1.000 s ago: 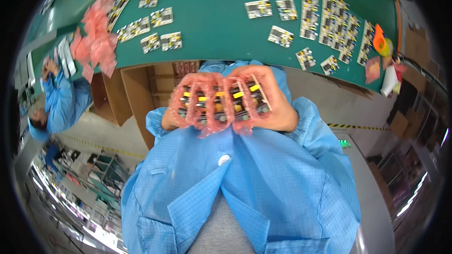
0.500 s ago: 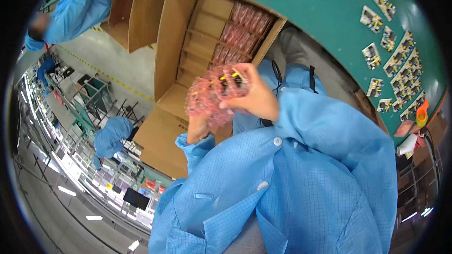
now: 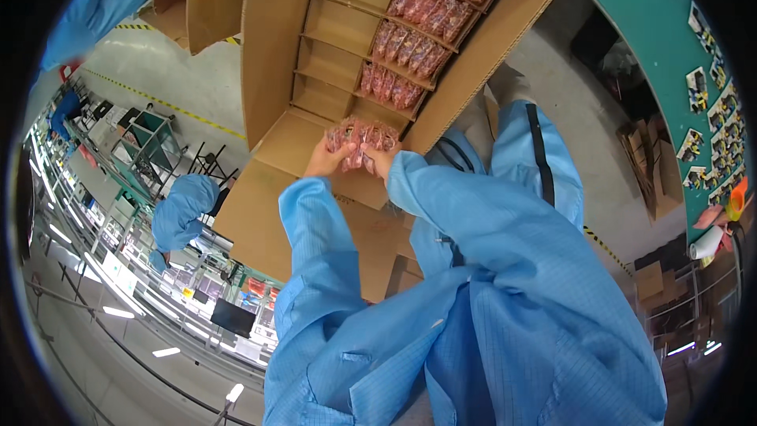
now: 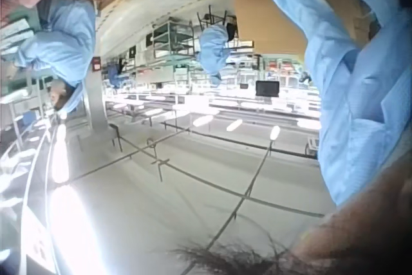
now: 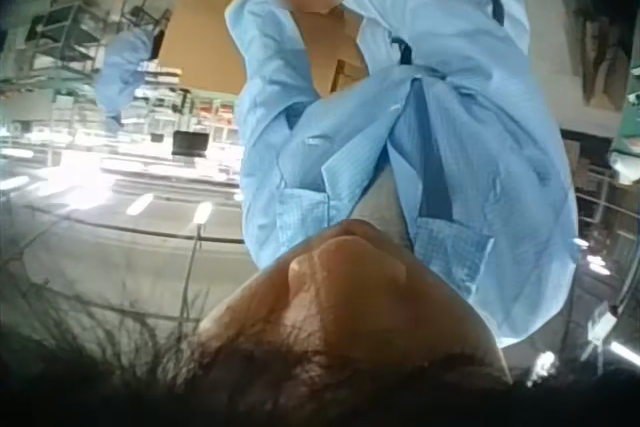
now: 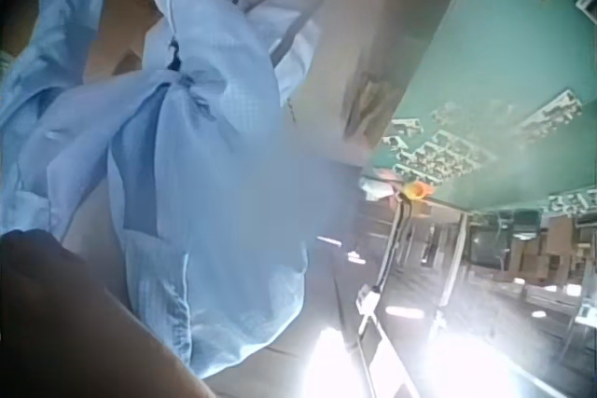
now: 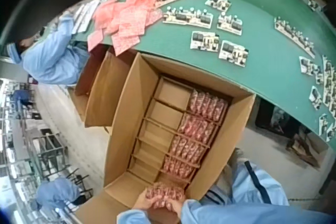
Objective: Packaging small electronic components into pink bubble wrap pouches and placing them into a cardboard box.
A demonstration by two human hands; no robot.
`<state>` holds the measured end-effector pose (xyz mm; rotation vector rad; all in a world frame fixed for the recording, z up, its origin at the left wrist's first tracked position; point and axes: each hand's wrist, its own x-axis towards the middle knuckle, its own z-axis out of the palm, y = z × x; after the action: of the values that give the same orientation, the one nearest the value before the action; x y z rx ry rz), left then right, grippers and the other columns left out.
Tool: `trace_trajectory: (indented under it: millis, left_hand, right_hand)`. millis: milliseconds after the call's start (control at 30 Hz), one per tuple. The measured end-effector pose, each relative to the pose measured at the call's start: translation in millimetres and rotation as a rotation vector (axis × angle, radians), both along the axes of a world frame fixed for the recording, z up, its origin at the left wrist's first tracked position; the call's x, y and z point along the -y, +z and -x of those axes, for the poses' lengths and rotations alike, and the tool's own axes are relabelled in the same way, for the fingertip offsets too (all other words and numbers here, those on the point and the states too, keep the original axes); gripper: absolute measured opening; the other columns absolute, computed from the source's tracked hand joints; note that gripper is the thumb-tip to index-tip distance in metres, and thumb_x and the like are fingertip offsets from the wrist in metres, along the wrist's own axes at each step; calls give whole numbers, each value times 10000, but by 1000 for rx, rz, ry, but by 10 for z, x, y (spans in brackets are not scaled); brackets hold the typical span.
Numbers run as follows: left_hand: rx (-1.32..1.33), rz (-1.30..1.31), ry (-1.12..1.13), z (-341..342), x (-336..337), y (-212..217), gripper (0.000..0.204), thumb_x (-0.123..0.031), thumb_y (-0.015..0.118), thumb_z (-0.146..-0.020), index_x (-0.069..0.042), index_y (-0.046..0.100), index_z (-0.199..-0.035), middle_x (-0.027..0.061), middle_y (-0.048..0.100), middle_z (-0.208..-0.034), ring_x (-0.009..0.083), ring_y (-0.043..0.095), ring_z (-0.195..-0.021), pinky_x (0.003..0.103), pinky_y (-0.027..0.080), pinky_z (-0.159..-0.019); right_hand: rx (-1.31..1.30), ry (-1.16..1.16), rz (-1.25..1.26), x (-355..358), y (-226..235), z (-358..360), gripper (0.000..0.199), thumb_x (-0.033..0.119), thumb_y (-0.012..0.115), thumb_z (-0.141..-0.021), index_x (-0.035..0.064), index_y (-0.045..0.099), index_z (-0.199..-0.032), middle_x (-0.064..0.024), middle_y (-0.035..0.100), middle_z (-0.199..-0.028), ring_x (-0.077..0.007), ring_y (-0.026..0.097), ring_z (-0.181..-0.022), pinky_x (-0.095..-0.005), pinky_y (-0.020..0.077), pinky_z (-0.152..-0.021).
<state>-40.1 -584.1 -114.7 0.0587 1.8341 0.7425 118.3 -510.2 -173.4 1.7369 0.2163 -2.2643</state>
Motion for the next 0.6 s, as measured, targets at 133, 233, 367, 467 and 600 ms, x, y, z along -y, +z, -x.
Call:
trace_trajectory:
  millis: [133, 233, 367, 467, 600]
  left_hand:
    - [96, -65, -140, 31, -1126, -894, 583, -205, 834, -773, -14, 569, -1256, 79, 668, -1140, 159, 617, -1002, 321, 504, -874]
    - [159, 159, -70, 149, -25, -1008, 612, -241, 848, -748, -18, 580, -1252, 94, 686, -1101, 176, 640, -974, 320, 506, -880]
    - [-82, 175, -293, 75, -237, -1327, 662, -295, 857, -703, 0, 587, -1232, 153, 703, -1056, 225, 676, -978, 344, 518, -877]
    - [-154, 248, -319, 13, -163, -1349, 648, -282, 847, -697, -17, 593, -1231, 170, 696, -1083, 271, 676, -1007, 372, 516, -890]
    - [-367, 228, -462, -197, -339, -1540, 633, -253, 753, -756, -51, 519, -1309, 220, 655, -1123, 405, 623, -1039, 444, 499, -896]
  right_hand:
    - [254, 67, -452, 8, -1447, -246, 746, 187, 802, -794, -41, 334, -1328, -169, 593, -1116, -245, 620, -948, -376, 538, -745]
    - [305, 44, -151, 258, -686, 198, 661, 46, 732, -827, 30, 295, -1324, -153, 599, -1064, -221, 627, -837, -340, 531, -627]
    - [302, -166, -21, 65, -952, 138, 635, -39, 662, -839, 57, 287, -1343, -143, 600, -1051, -222, 623, -816, -333, 525, -607]
    - [309, -108, 10, 134, -971, 156, 686, -25, 642, -824, 42, 270, -1396, -165, 581, -1119, -253, 613, -894, -353, 513, -711]
    - [399, 292, -111, 184, -1409, 41, 789, 102, 566, -815, 15, 177, -1495, -268, 449, -1395, -368, 525, -1213, -393, 390, -1059]
